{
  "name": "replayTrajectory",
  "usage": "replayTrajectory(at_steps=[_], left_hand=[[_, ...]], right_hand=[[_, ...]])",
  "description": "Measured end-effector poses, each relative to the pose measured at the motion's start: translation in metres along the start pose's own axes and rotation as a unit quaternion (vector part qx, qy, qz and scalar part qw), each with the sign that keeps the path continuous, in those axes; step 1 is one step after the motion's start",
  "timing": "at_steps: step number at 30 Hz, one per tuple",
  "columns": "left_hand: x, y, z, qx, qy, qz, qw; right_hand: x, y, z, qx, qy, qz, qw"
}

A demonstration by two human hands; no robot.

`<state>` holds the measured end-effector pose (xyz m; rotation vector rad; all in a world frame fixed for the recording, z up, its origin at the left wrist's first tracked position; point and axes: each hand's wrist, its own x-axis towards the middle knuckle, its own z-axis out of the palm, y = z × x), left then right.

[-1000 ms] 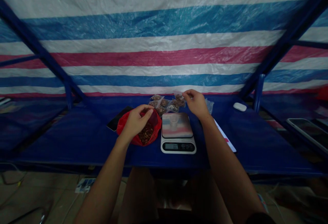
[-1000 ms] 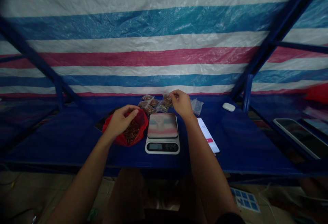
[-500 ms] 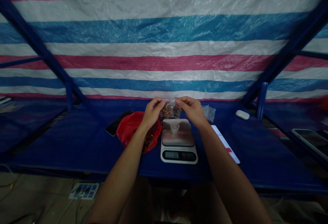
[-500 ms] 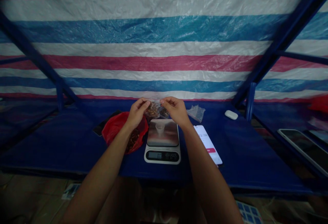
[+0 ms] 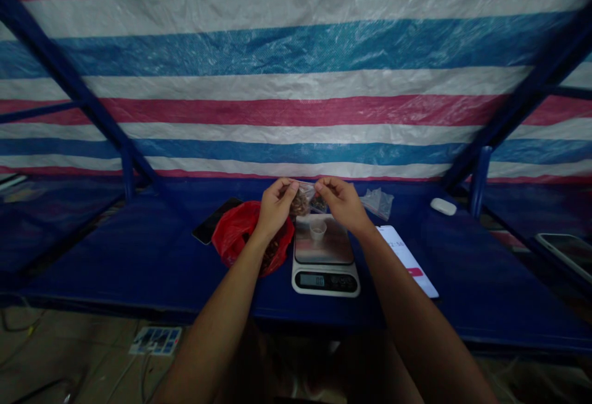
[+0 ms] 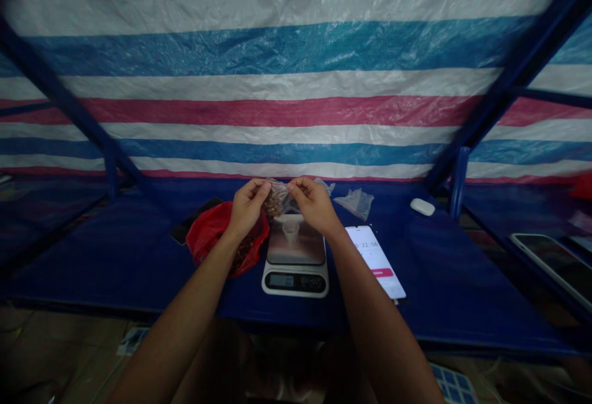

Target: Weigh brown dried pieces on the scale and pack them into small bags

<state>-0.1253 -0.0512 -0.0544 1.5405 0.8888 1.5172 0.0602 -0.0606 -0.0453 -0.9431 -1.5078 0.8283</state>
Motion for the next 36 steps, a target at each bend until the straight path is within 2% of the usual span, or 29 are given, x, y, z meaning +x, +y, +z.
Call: replayTrajectory(at_steps=[4, 8, 13, 18, 23, 30, 36], left_hand=[[0.0000, 0.0022, -0.0039, -0.015, -0.007, -0.007, 1.000], [-0.0003, 0.0007, -0.0071, -0.018, 0.005, -0.005, 1.000], [-0.0009, -0.0020, -0.0067, -0.027, 0.025, -0.034, 0.999], [0.0010, -0.0046, -0.0052, -0.044, 0.049, -0.041, 0.997], [0.0014, -0.0064, -0.0057, -0.039, 0.058, -0.025, 0.997], [-0.0010, -0.0031, -0.0043, -0.052, 0.016, -0.029, 0.998], [-0.0027, -0.0056, -0.0019, -0.045, -0.027, -0.029, 0.998]], right_hand=[[-0.0005, 0.0009, 0.0020, 0.014, 0.013, 0.002, 1.000], [-0.0018, 0.0024, 0.0055, -0.008, -0.003, -0.006, 1.000], [-0.0040, 0.0011, 0.0059, -0.027, -0.033, -0.018, 0.999], [-0.0034, 0.0003, -0.0003, -0.064, -0.004, -0.057, 0.996], [-0.0028, 0.0032, -0.0006, -0.065, 0.004, -0.046, 0.997], [-0.0027, 0.0020, 0.0002, -0.070, 0.009, -0.090, 0.993], [-0.0036, 0.0010, 0.0024, -0.061, 0.003, -0.083, 0.995]])
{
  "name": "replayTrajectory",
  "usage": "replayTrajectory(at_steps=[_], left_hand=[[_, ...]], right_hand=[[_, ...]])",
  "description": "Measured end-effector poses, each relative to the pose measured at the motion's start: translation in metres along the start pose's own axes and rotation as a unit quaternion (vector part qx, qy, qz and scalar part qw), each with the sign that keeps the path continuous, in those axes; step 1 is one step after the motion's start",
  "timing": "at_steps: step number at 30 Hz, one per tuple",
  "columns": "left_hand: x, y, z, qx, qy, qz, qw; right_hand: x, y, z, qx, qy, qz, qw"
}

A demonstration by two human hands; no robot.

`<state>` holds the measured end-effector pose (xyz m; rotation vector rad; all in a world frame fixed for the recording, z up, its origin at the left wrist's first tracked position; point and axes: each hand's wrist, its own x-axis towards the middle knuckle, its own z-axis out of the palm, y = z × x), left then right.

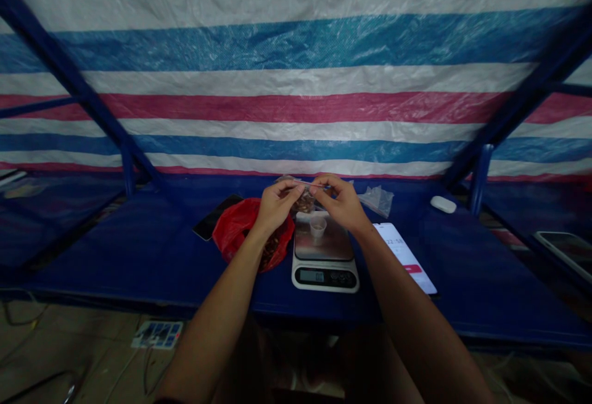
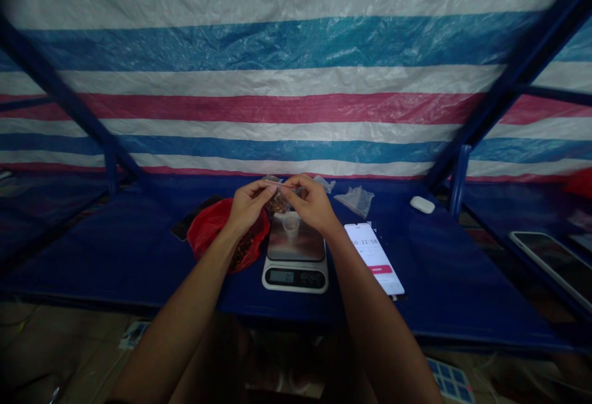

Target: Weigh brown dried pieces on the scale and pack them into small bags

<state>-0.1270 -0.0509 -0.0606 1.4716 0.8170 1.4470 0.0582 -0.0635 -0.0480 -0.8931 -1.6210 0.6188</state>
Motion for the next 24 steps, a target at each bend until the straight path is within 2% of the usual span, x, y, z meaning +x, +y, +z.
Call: replayTrajectory(at_steps=[6, 17, 21, 24], left_hand=[[-0.001, -0.003, 0.001, 0.015, 0.003, 0.017, 1.000], [-0.002, 0.006, -0.001, 0.051, -0.019, 0.048, 0.997], [0.000, 0.009, -0.004, 0.090, 0.017, 0.090, 0.992], [0.001, 0.009, -0.005, 0.095, 0.038, 0.097, 0.990]], right_hand=[[0.000, -0.003, 0.000, -0.001, -0.032, -0.024, 0.999], [0.000, -0.006, 0.000, -0.012, -0.021, -0.046, 0.999], [0.001, -0.002, -0.003, 0.003, -0.011, -0.024, 1.000], [0.002, 0.000, -0.007, 0.001, 0.001, -0.015, 1.000]])
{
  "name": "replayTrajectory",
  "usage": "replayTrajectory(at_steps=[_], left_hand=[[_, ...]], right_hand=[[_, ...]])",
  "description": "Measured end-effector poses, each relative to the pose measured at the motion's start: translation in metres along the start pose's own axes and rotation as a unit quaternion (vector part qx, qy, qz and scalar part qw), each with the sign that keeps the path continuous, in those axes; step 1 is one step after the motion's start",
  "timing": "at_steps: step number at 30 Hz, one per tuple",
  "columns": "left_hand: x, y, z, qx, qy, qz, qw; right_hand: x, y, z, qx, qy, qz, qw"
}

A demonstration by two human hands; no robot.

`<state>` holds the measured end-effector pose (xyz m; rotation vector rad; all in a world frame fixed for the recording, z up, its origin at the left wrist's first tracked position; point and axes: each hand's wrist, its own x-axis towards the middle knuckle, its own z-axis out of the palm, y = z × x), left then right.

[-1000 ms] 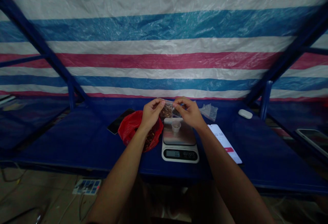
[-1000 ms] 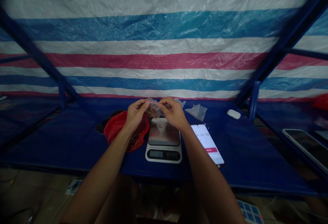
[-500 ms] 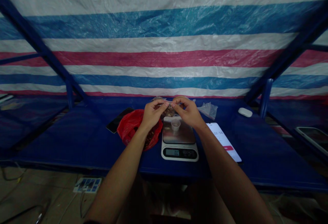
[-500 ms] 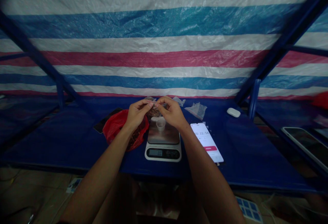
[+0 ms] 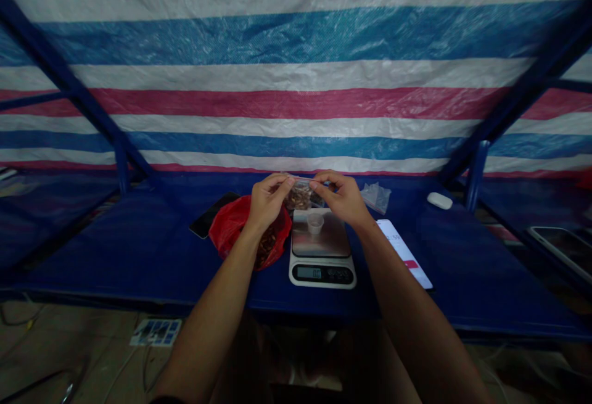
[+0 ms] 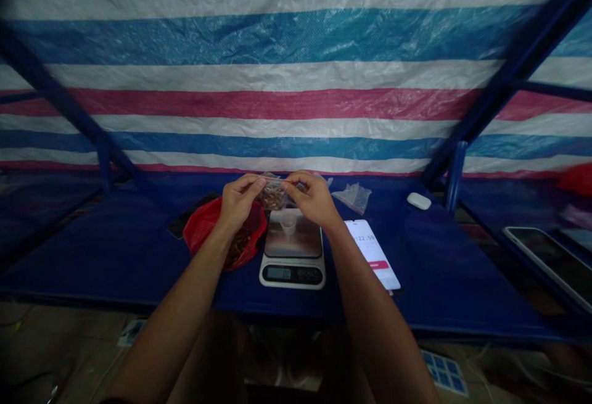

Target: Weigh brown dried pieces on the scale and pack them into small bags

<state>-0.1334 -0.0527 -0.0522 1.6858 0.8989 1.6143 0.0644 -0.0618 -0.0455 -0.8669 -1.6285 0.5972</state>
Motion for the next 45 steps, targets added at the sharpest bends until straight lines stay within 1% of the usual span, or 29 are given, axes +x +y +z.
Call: replayTrajectory(at_steps=[4, 8, 10, 13, 15, 16, 17, 18, 19, 20, 22, 23, 24, 25, 26, 29, 32, 34, 37, 39, 40, 42, 43, 44, 45], left_hand=[[0.000, -0.004, 0.000, -0.012, -0.008, -0.027, 1.000], [0.000, -0.007, -0.001, 0.005, 0.010, -0.032, 0.999], [0.001, -0.007, -0.001, 0.023, 0.013, -0.029, 0.999], [0.002, -0.006, -0.001, 0.042, 0.013, -0.025, 0.999], [0.003, -0.006, -0.002, 0.065, 0.033, -0.013, 0.997], [0.004, -0.006, -0.003, 0.077, 0.051, -0.005, 0.996], [0.005, -0.007, -0.004, 0.089, 0.072, 0.003, 0.993], [0.006, -0.009, -0.006, 0.100, 0.090, 0.011, 0.991], [0.007, -0.011, -0.008, 0.111, 0.101, 0.019, 0.988], [0.008, -0.014, -0.010, 0.126, 0.103, 0.026, 0.986], [0.007, -0.018, -0.014, 0.173, 0.078, 0.031, 0.981], [0.007, -0.020, -0.016, 0.205, 0.055, 0.027, 0.977], [0.006, -0.022, -0.017, 0.235, 0.032, 0.019, 0.971], [0.005, -0.024, -0.017, 0.259, 0.012, 0.010, 0.966], [0.004, -0.025, -0.018, 0.277, -0.004, 0.003, 0.961], [0.002, -0.026, -0.019, 0.292, -0.038, -0.003, 0.956], [0.001, -0.027, -0.021, 0.287, -0.070, -0.001, 0.955], [0.002, -0.026, -0.021, 0.263, -0.084, -0.003, 0.961], [0.003, -0.020, -0.020, 0.210, -0.077, -0.008, 0.975], [0.003, -0.012, -0.024, 0.201, -0.048, 0.006, 0.978], [0.003, -0.006, -0.028, 0.214, -0.033, 0.019, 0.976], [0.000, 0.007, -0.043, 0.274, -0.005, 0.042, 0.961], [-0.003, 0.014, -0.054, 0.318, 0.000, 0.045, 0.947], [-0.006, 0.021, -0.066, 0.370, -0.006, 0.038, 0.928], [-0.010, 0.027, -0.080, 0.424, -0.019, 0.017, 0.905]], right_hand=[[0.001, 0.002, -0.003, -0.009, 0.006, -0.009, 1.000], [0.002, 0.005, -0.001, 0.005, 0.021, 0.021, 1.000], [0.003, 0.006, 0.000, 0.001, 0.031, 0.022, 0.999], [0.004, 0.008, -0.003, -0.025, 0.030, 0.019, 0.999], [0.005, 0.010, -0.010, -0.066, 0.037, 0.033, 0.997], [0.004, 0.011, -0.016, -0.101, 0.050, 0.044, 0.993], [0.004, 0.013, -0.022, -0.152, 0.065, 0.058, 0.984], [0.002, 0.014, -0.030, -0.218, 0.077, 0.077, 0.970], [0.001, 0.015, -0.036, -0.290, 0.080, 0.102, 0.948], [-0.001, 0.015, -0.043, -0.363, 0.070, 0.137, 0.919], [-0.006, 0.016, -0.051, -0.474, 0.026, 0.211, 0.855], [-0.008, 0.016, -0.052, -0.504, 0.003, 0.243, 0.829], [-0.010, 0.016, -0.053, -0.519, -0.018, 0.269, 0.811], [-0.011, 0.017, -0.052, -0.524, -0.034, 0.288, 0.801], [-0.012, 0.017, -0.050, -0.523, -0.046, 0.300, 0.797], [-0.012, 0.020, -0.046, -0.506, -0.065, 0.313, 0.801], [-0.012, 0.025, -0.047, -0.503, -0.074, 0.300, 0.807], [-0.013, 0.029, -0.049, -0.505, -0.074, 0.291, 0.809], [-0.013, 0.035, -0.050, -0.486, -0.083, 0.280, 0.823], [-0.012, 0.038, -0.049, -0.459, -0.084, 0.263, 0.845], [-0.010, 0.038, -0.048, -0.443, -0.080, 0.249, 0.857], [-0.007, 0.037, -0.043, -0.411, -0.063, 0.219, 0.882], [-0.006, 0.036, -0.041, -0.394, -0.054, 0.203, 0.895], [-0.004, 0.033, -0.038, -0.375, -0.045, 0.188, 0.907], [-0.002, 0.030, -0.036, -0.354, -0.034, 0.172, 0.919]])
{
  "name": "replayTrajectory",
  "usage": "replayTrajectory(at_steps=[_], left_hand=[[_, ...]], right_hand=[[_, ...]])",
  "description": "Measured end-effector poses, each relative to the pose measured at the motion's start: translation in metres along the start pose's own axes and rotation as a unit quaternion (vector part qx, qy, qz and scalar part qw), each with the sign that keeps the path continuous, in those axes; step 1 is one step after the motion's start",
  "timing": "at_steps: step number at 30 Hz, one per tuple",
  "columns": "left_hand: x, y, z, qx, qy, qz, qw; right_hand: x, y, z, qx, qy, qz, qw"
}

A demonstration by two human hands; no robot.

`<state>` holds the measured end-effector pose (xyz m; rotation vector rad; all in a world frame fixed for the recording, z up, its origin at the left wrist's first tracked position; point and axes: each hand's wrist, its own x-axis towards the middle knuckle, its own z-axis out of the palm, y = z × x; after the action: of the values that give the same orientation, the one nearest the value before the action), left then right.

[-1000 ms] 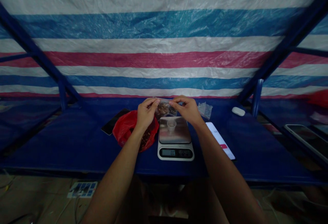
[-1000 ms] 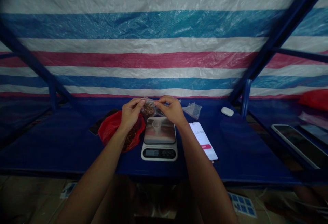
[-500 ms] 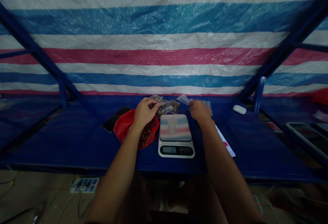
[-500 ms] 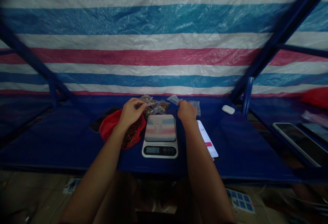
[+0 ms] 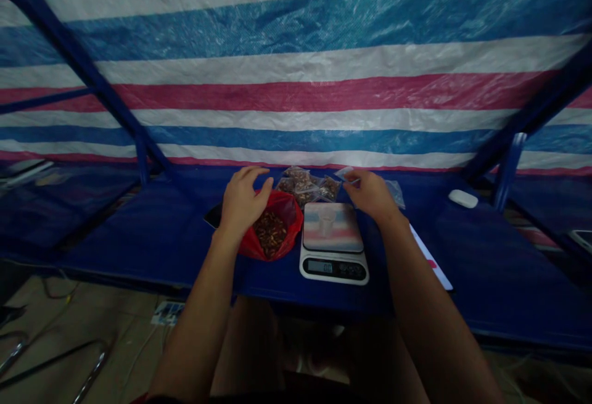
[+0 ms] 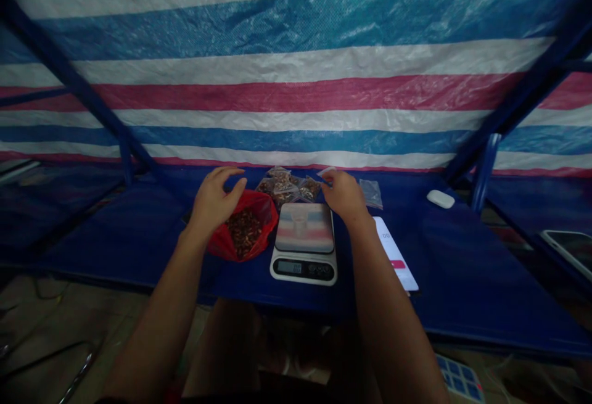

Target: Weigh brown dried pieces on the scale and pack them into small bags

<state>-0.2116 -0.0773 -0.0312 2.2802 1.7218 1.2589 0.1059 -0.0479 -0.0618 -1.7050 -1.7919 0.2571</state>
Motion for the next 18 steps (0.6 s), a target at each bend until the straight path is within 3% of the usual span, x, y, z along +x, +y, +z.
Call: replayTrajectory(at_steps=[3, 5, 9, 11, 13, 16, 18], left_hand=[[-0.014, -0.023, -0.034, 0.108, -0.084, -0.076, 0.988], [-0.022, -0.038, -0.046, 0.112, -0.150, -0.102, 0.977], [-0.025, -0.051, -0.048, 0.077, -0.211, -0.066, 0.972], [-0.021, -0.048, -0.048, 0.083, -0.202, -0.050, 0.975], [-0.014, -0.043, -0.050, 0.100, -0.183, -0.047, 0.977], [-0.004, -0.031, -0.060, 0.113, -0.153, -0.036, 0.981], [0.001, -0.023, -0.065, 0.103, -0.142, -0.019, 0.984]], right_hand=[[-0.003, -0.019, -0.004, 0.084, 0.039, -0.065, 0.994], [-0.011, -0.038, -0.009, 0.142, 0.043, -0.126, 0.981], [-0.042, -0.092, -0.019, 0.227, -0.071, -0.273, 0.932], [-0.061, -0.117, -0.018, 0.150, -0.173, -0.365, 0.902], [-0.077, -0.134, -0.010, 0.014, -0.224, -0.409, 0.884], [-0.091, -0.146, 0.007, -0.143, -0.226, -0.427, 0.864], [-0.094, -0.148, 0.013, -0.172, -0.219, -0.434, 0.857]])
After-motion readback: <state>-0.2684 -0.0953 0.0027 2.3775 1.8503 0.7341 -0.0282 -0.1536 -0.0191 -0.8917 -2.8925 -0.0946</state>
